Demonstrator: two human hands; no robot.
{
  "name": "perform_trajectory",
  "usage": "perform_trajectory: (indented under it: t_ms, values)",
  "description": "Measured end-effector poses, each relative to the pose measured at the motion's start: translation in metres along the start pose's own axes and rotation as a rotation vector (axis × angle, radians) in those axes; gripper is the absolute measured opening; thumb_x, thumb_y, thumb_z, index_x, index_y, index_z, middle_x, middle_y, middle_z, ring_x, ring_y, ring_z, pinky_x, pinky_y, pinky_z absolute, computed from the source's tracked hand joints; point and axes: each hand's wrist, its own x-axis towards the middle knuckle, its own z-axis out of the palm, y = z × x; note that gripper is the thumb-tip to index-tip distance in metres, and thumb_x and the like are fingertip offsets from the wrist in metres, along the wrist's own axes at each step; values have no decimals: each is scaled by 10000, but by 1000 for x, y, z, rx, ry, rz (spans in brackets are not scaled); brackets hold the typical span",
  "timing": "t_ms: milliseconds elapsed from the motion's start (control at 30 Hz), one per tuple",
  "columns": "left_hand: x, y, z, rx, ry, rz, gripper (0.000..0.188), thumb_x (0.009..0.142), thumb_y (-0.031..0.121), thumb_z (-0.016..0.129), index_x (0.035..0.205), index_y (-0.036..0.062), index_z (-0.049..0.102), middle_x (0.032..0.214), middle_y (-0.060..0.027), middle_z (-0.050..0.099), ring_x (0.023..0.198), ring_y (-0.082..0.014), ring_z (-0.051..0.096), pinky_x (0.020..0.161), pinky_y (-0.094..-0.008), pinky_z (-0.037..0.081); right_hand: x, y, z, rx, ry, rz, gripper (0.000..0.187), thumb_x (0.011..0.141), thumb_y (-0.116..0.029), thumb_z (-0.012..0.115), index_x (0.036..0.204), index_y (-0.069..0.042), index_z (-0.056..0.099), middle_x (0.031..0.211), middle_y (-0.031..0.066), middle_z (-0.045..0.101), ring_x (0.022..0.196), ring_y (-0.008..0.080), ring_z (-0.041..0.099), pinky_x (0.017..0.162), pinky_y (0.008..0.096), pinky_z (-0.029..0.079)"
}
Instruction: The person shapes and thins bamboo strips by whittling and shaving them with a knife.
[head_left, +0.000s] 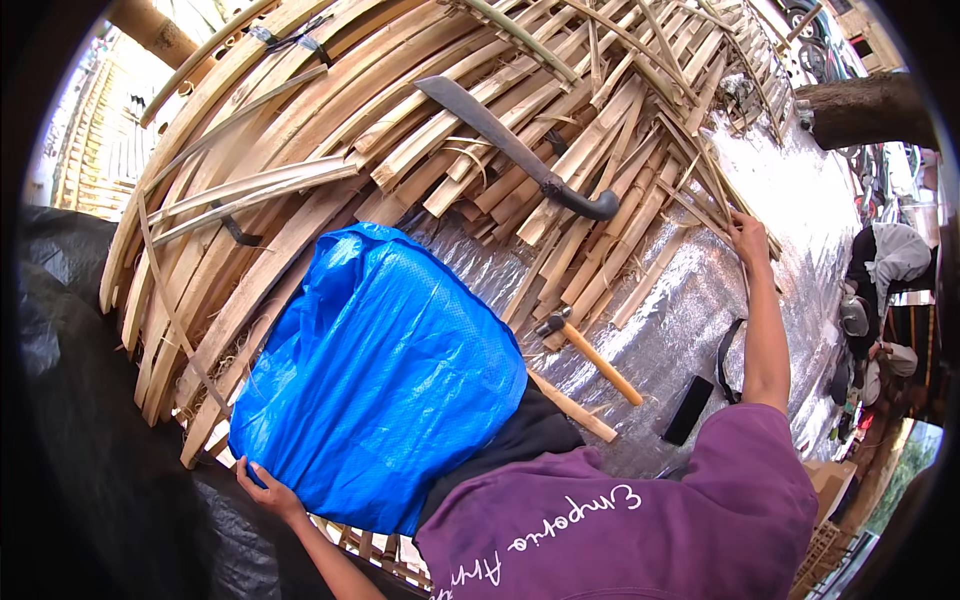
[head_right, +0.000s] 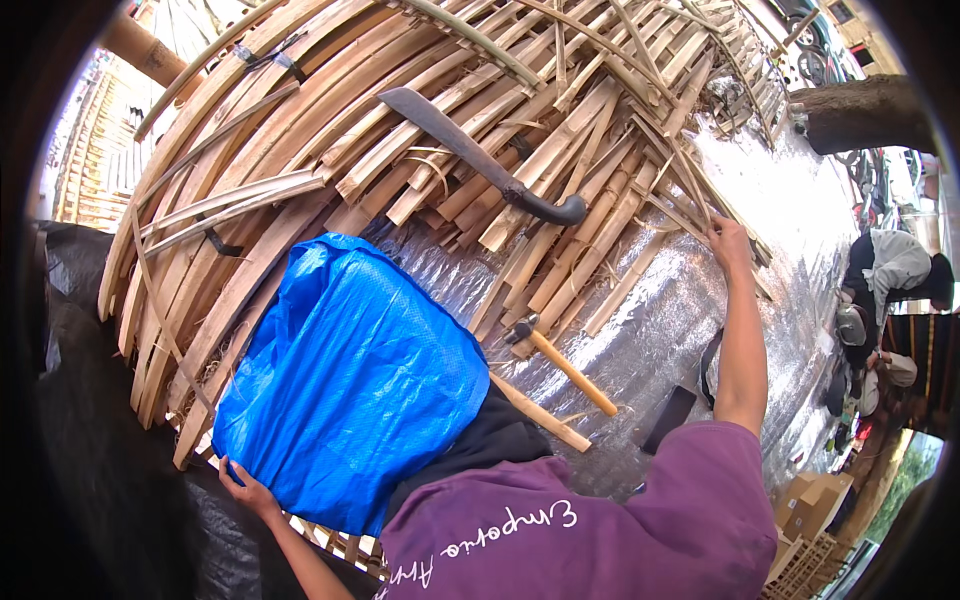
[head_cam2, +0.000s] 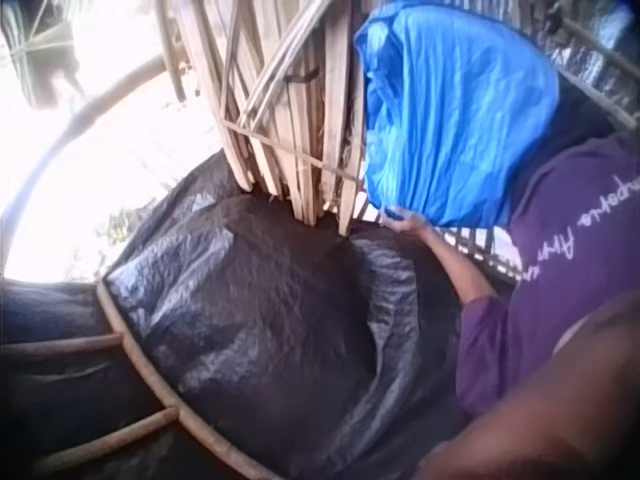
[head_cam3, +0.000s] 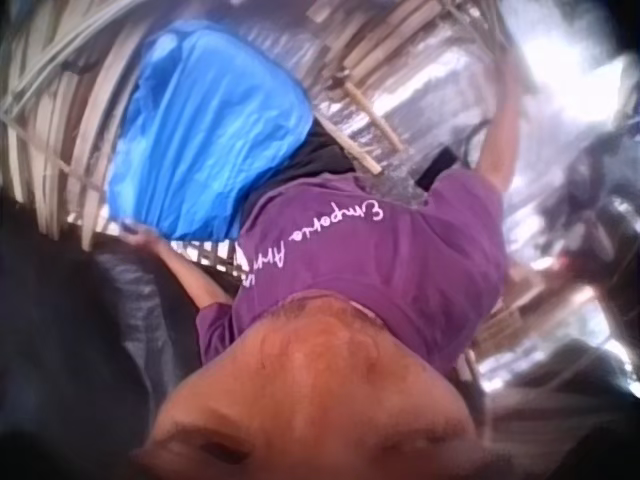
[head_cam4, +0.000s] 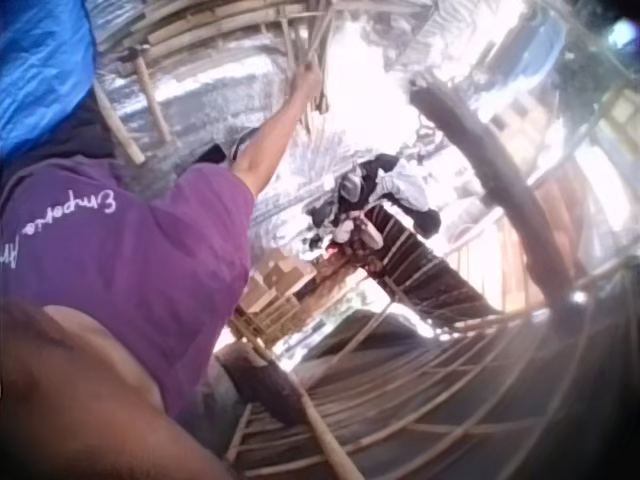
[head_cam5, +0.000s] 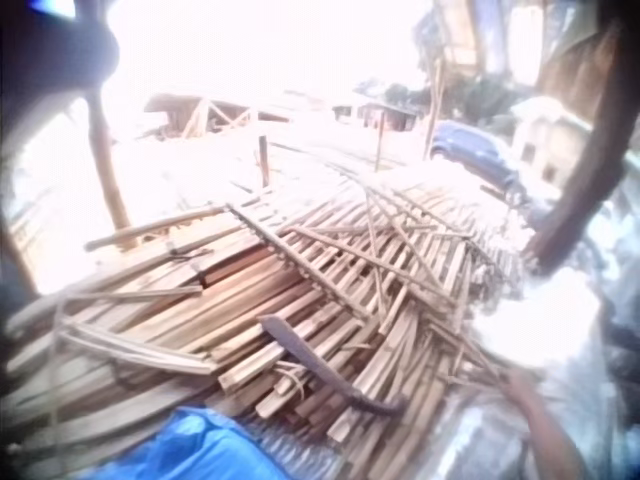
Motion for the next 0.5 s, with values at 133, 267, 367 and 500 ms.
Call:
perform_trajectory:
  t_ms: [133, 267, 367, 500]
  values:
    - [-5, 7, 6, -17, 22, 3, 300, 988, 144, 485, 1222, -33, 544, 1228, -180, 578, 1168, -324, 531, 1046, -407, 372, 2, -6, -40, 271, 119, -135, 329, 909, -194, 628, 1199, -38, 644, 992, 195, 684, 916, 297, 682, 793, 370, 513]
    - [4, 17, 6, -9, 58, 7, 294, 963, 100, 512, 1223, -34, 545, 1222, -185, 579, 1164, -325, 531, 1048, -407, 373, 12, -43, -83, 284, 279, -304, 315, 947, -173, 588, 1228, -36, 625, 875, 175, 645, 796, 261, 625, 761, 354, 484]
    - [7, 26, 13, -29, 72, 32, 302, 947, 79, 532, 1228, -32, 541, 1233, -173, 577, 1173, -309, 527, 1052, -413, 370, 24, -66, -108, 371, 396, -418, 313, 963, -167, 577, 1243, -33, 619, 806, 112, 635, 729, 178, 584, 700, 314, 467]
    - [7, 42, 5, -189, 117, -28, 300, 947, 64, 528, 1239, -6, 537, 1249, -133, 571, 1196, -266, 514, 1050, -405, 368, -3, -177, -149, 742, -131, -467, 331, 969, -200, 609, 1228, 6, 617, 728, -31, 569, 669, 37, 479, 587, 195, 384]
